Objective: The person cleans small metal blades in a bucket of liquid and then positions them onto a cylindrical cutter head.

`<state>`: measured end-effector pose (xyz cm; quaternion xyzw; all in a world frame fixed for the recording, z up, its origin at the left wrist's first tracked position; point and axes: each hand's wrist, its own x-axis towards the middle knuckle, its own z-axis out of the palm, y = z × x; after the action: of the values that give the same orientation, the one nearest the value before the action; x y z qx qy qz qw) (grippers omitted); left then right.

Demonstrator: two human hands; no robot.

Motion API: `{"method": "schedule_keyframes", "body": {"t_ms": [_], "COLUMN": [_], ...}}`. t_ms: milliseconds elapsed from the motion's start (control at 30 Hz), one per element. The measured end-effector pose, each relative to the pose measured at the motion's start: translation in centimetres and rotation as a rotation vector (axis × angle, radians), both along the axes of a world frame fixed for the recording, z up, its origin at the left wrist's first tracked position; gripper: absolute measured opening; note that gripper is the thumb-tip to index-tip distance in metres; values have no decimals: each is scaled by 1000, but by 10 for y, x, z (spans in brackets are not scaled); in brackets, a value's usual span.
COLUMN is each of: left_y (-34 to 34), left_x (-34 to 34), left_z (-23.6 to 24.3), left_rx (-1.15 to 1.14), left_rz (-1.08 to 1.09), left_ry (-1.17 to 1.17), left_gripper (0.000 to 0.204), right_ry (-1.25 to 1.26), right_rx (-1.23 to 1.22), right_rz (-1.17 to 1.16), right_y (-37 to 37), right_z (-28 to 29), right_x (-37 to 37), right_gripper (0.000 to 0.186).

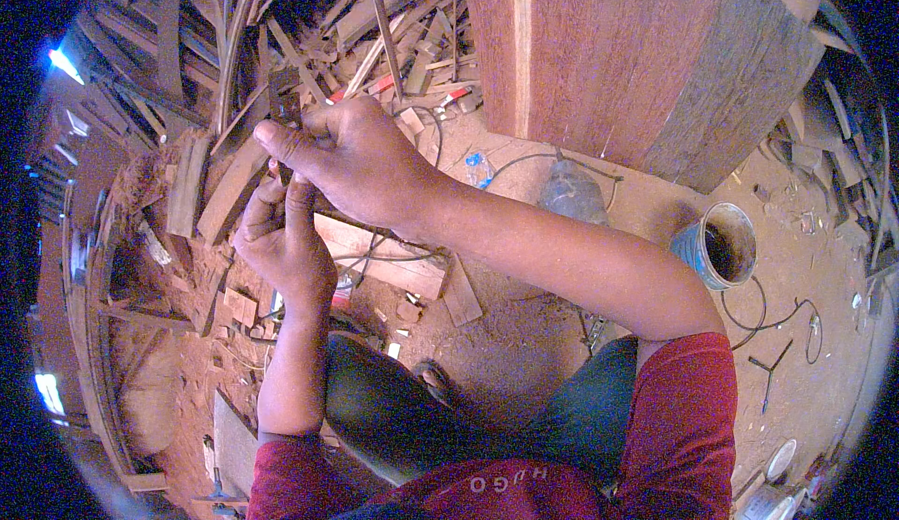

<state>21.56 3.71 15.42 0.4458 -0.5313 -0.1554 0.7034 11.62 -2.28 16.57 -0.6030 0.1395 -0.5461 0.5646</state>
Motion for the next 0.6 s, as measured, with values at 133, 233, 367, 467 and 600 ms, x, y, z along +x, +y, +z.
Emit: {"method": "schedule_keyframes", "body": {"t_ms": [133,233,367,467,600], "left_y": [3,1,3,2,1], "left_x": [-1,0,-1,0,2], "left_z": [2,1,1,-1,-3], "left_rx": [29,9,14,-14,-51], "left_rz": [-20,74,37,-4,-60], "left_ry": [9,-149,-101,-85,-80], "left_gripper": [7,9,11,9,7], "right_ry": [148,-18,-27,85,116], "right_rx": [27,-48,11,11,28], "right_rz": [45,-26,44,51,35], "right_y": [0,-4,2,0,-1], "right_z": [9,7,14,14,14], "right_x": [-12,-7,-10,-15,-15], "right_gripper": [36,38,33,30,34]}}
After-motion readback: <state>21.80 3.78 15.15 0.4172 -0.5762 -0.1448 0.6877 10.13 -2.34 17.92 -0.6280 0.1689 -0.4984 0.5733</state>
